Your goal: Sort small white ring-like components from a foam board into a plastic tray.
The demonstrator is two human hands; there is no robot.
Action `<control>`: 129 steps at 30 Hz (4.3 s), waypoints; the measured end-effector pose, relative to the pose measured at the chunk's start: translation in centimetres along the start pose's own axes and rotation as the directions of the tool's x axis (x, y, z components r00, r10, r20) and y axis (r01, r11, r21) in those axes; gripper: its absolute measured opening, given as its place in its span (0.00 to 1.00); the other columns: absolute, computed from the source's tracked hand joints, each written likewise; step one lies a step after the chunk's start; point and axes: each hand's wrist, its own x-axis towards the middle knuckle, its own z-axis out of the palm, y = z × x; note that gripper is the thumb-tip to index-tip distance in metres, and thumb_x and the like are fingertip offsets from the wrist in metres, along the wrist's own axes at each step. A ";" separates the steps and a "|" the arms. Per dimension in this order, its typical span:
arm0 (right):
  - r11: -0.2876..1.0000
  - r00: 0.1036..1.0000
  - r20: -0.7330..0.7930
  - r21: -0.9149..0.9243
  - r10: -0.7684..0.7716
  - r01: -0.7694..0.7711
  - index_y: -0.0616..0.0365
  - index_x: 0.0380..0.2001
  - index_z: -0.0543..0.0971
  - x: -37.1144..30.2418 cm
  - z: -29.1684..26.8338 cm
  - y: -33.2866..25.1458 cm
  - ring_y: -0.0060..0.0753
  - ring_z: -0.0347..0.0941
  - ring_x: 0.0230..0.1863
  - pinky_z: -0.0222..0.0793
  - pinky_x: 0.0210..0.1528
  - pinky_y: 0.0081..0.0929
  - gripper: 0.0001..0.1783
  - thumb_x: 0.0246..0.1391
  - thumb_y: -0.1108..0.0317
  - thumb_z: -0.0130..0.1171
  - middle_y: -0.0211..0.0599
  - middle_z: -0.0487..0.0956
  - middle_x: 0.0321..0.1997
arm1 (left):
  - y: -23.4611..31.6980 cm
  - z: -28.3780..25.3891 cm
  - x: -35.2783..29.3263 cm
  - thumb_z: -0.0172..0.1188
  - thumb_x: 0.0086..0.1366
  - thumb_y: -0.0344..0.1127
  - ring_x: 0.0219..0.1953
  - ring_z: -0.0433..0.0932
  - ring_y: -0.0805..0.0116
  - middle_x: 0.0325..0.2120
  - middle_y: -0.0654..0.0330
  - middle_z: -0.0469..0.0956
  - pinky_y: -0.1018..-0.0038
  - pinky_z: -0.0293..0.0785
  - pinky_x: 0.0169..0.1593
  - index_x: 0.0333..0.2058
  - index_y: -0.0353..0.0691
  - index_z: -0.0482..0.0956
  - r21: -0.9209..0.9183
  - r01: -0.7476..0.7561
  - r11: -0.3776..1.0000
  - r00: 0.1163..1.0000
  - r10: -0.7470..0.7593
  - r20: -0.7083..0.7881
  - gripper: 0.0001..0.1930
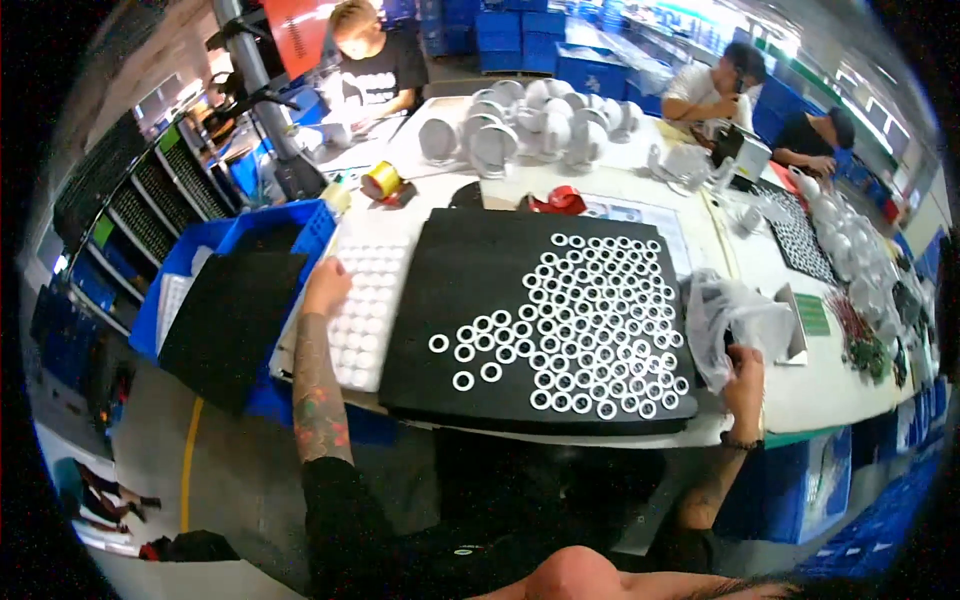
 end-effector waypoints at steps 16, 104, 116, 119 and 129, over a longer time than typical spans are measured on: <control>0.751 0.893 -0.435 0.628 0.120 0.205 0.62 0.44 0.81 -9.1 2.7 -17.8 0.32 0.76 0.39 0.73 0.42 0.26 0.16 0.51 0.84 0.70 0.38 0.82 0.41 | 3.1 0.7 -2.6 0.64 0.65 0.38 0.46 0.77 0.43 0.39 0.46 0.80 0.52 0.74 0.51 0.36 0.36 0.82 0.274 -0.031 0.961 0.989 0.069 -0.130 0.11; 0.995 0.984 0.154 0.066 -0.087 0.077 0.63 0.52 0.82 2.5 2.0 -0.5 0.45 0.77 0.52 0.74 0.53 0.34 0.20 0.55 0.79 0.61 0.46 0.81 0.49 | 23.6 -0.6 -27.0 0.52 0.65 0.73 0.74 0.56 0.38 0.71 0.50 0.65 0.39 0.54 0.72 0.68 0.40 0.69 -0.076 -0.516 0.853 0.839 0.521 0.155 0.46; 0.988 0.990 0.142 0.153 0.011 -0.033 0.62 0.50 0.81 1.2 1.1 -0.9 0.50 0.81 0.44 0.74 0.49 0.38 0.18 0.58 0.68 0.65 0.52 0.83 0.45 | 24.4 0.4 -20.4 0.53 0.67 0.72 0.76 0.49 0.36 0.75 0.51 0.57 0.26 0.45 0.69 0.72 0.63 0.67 -0.042 -0.615 0.788 0.767 0.609 0.204 0.39; 0.982 0.989 0.144 0.185 0.021 -0.048 0.62 0.52 0.80 1.4 0.7 -1.9 0.56 0.80 0.49 0.75 0.53 0.42 0.19 0.56 0.73 0.64 0.52 0.83 0.48 | 24.1 1.0 -18.6 0.50 0.66 0.76 0.78 0.43 0.35 0.77 0.51 0.51 0.20 0.39 0.68 0.74 0.69 0.61 0.003 -0.679 0.734 0.687 0.634 0.355 0.41; 0.988 0.996 0.082 0.153 -0.023 0.010 0.63 0.51 0.80 0.8 1.2 -3.0 0.59 0.80 0.47 0.75 0.50 0.42 0.20 0.54 0.79 0.58 0.57 0.82 0.48 | 24.2 3.4 -12.8 0.43 0.68 0.79 0.79 0.40 0.39 0.79 0.50 0.45 0.23 0.36 0.70 0.76 0.65 0.55 -0.023 -0.663 0.748 0.655 0.595 0.465 0.44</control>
